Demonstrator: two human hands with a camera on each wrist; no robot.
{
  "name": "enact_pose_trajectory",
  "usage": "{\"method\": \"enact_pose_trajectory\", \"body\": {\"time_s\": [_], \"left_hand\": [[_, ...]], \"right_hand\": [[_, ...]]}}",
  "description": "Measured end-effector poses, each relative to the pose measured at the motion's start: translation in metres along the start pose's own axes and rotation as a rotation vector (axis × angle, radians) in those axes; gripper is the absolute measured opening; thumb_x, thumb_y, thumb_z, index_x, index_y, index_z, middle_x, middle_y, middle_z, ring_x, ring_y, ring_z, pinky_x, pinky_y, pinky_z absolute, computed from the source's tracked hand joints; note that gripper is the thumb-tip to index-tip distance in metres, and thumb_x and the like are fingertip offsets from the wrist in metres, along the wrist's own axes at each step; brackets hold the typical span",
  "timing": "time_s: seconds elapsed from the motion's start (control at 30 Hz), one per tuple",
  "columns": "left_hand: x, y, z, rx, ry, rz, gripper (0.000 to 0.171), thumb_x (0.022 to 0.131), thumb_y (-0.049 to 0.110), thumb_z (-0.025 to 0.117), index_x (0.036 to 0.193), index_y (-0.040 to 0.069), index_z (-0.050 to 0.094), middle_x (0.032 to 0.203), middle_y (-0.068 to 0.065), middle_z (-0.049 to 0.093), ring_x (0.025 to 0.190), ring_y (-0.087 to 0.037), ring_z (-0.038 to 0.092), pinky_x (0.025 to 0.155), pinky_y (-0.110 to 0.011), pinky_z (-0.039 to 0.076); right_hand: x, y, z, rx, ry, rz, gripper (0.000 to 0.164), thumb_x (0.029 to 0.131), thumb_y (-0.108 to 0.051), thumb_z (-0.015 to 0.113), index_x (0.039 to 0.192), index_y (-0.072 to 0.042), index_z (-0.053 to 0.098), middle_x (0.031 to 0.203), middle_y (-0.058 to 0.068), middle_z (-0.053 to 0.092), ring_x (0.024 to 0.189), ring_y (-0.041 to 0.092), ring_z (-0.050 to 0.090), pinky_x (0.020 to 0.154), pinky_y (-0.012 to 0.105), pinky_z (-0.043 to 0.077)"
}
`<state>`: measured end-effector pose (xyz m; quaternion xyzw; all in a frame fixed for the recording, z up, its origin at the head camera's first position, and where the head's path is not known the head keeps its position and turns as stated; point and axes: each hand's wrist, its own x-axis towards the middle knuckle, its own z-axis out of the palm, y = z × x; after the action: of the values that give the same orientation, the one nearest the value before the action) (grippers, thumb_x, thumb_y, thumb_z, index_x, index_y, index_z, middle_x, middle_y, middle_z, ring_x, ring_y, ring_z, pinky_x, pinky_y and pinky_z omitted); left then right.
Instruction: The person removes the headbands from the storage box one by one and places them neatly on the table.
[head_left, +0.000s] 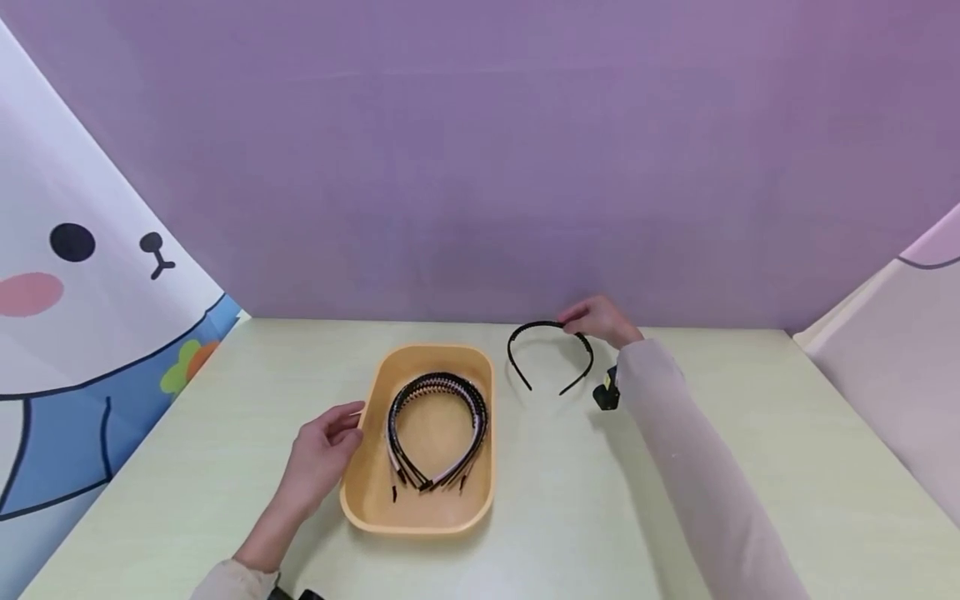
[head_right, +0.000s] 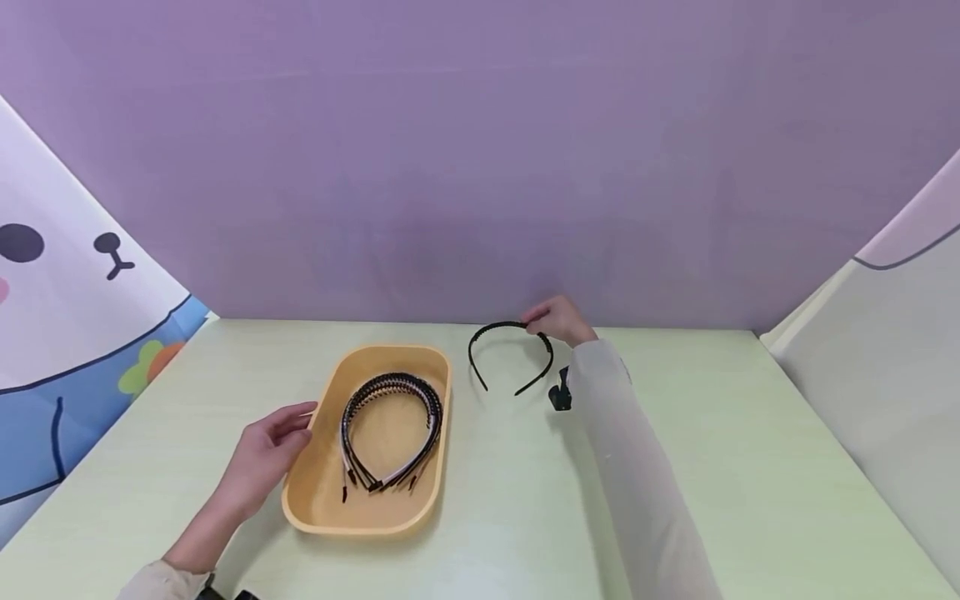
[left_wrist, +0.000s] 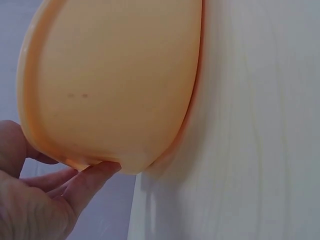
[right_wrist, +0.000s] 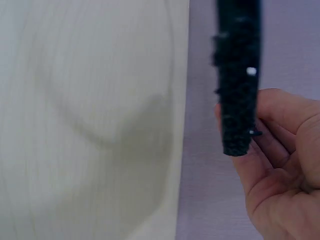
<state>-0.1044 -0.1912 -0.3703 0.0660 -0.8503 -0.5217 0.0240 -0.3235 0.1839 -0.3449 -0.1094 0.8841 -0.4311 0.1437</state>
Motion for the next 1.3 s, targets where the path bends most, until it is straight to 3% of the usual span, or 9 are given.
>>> {"method": "enact_pose_trajectory", "body": {"time_s": [0.23, 0.47, 1.03, 1.3], "left_hand": [[0.002, 0.0, 0.0, 0.001, 0.006, 0.012, 0.041, 0.093, 0.0, 0.048, 0.133, -0.005, 0.049, 0.124, -0.027, 0.058, 0.113, -0.035, 0.059, 0.086, -0.024, 0.055], [0.001, 0.0, 0.002, -0.019, 0.009, 0.013, 0.041, 0.092, -0.001, 0.049, 0.132, -0.005, 0.05, 0.123, -0.027, 0.059, 0.112, -0.034, 0.06, 0.084, -0.02, 0.053], [-0.002, 0.0, 0.002, -0.016, 0.021, 0.016, 0.041, 0.092, -0.001, 0.049, 0.133, -0.005, 0.05, 0.124, -0.027, 0.059, 0.113, -0.034, 0.06, 0.087, -0.026, 0.055], [-0.004, 0.004, 0.005, -0.013, 0.031, 0.005, 0.041, 0.091, -0.003, 0.048, 0.132, -0.006, 0.05, 0.121, -0.027, 0.06, 0.11, -0.033, 0.06, 0.083, -0.019, 0.053]], "right_hand": [[0.011, 0.015, 0.003, 0.019, 0.023, 0.008, 0.032, 0.088, -0.003, 0.062, 0.119, 0.003, 0.063, 0.13, 0.022, 0.057, 0.124, 0.035, 0.05, 0.103, 0.046, 0.044], [0.019, 0.026, 0.01, 0.024, 0.042, 0.0, 0.031, 0.086, -0.001, 0.064, 0.116, 0.005, 0.065, 0.128, 0.022, 0.059, 0.124, 0.035, 0.05, 0.104, 0.044, 0.044], [0.023, 0.029, 0.02, 0.036, 0.048, 0.028, 0.032, 0.086, -0.001, 0.065, 0.118, 0.005, 0.063, 0.128, 0.022, 0.059, 0.124, 0.036, 0.05, 0.108, 0.044, 0.04], [0.026, 0.033, 0.022, 0.01, 0.078, 0.022, 0.03, 0.085, -0.002, 0.067, 0.115, 0.003, 0.066, 0.121, 0.019, 0.064, 0.119, 0.035, 0.055, 0.104, 0.043, 0.043]]}}
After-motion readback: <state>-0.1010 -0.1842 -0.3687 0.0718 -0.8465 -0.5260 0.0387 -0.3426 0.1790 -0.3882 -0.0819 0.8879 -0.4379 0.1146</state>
